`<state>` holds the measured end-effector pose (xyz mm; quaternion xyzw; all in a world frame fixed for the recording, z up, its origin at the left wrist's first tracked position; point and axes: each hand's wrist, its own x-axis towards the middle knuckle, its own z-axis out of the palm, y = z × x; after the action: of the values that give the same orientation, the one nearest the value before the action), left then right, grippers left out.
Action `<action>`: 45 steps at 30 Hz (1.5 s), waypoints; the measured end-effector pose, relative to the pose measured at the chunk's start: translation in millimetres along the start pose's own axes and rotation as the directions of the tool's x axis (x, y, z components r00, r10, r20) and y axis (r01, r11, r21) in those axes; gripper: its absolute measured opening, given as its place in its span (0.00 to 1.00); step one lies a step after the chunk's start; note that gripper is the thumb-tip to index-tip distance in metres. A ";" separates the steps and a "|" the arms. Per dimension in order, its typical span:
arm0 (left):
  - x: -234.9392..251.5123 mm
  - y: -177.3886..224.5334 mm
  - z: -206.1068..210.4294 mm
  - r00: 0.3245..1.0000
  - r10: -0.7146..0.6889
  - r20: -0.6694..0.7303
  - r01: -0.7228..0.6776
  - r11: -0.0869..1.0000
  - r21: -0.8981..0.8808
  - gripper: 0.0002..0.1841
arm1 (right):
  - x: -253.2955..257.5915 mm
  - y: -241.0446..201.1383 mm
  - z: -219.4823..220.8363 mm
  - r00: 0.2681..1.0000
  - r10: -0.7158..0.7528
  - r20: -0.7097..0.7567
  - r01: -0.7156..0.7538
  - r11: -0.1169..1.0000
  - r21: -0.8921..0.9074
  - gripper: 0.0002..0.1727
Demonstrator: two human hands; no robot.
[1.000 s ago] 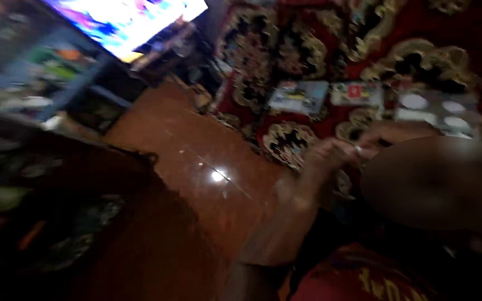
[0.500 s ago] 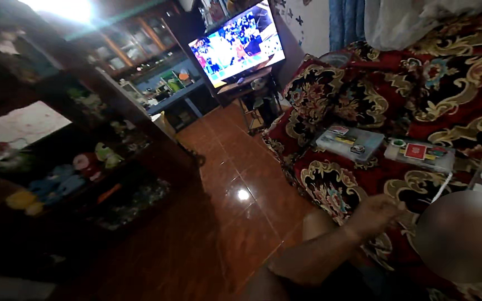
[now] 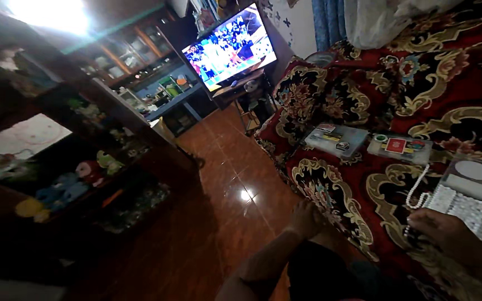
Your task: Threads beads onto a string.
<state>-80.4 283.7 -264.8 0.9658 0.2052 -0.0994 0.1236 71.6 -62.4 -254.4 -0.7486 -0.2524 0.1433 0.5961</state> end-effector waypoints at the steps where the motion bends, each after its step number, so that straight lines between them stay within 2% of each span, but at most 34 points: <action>1: -0.8 -6.5 7.8 0.999 -0.038 -0.030 0.037 0.999 -0.037 0.41 | 1.6 0.3 1.6 1.000 0.019 0.008 -0.019 1.000 0.008 0.09; 10: 4.3 -14.3 14.9 0.989 -0.115 -0.089 0.105 0.988 -0.117 0.36 | 9.0 6.9 24.1 0.991 0.073 0.114 -0.070 0.997 -0.033 0.08; 23: 1.6 -13.2 14.9 0.987 -0.130 -0.096 0.120 0.988 -0.101 0.32 | 5.1 11.8 31.2 0.994 0.072 0.083 -0.080 0.992 0.096 0.05; 31: 5.5 -8.6 17.5 0.986 -0.134 -0.100 0.125 0.989 -0.084 0.33 | 5.4 15.0 28.6 0.994 0.058 0.093 -0.067 0.992 0.105 0.06; 34: 3.6 -7.9 16.5 0.987 -0.125 -0.102 0.117 0.989 -0.089 0.32 | 3.9 9.9 27.1 0.993 0.038 0.116 -0.044 0.998 0.054 0.07; 40: 3.5 -7.2 14.8 0.988 -0.128 -0.091 0.122 0.989 -0.078 0.34 | 5.0 13.1 31.2 0.993 0.061 0.096 -0.073 0.989 0.125 0.05; 45: 4.8 -8.8 16.5 0.987 -0.122 -0.103 0.114 0.990 -0.082 0.34 | 5.5 13.2 31.7 0.991 0.078 0.111 -0.089 0.991 0.100 0.05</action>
<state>-82.1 288.7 -283.4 0.9505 0.2720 -0.0465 0.1430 62.6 -35.5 -274.5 -0.7174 -0.2446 0.2213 0.6137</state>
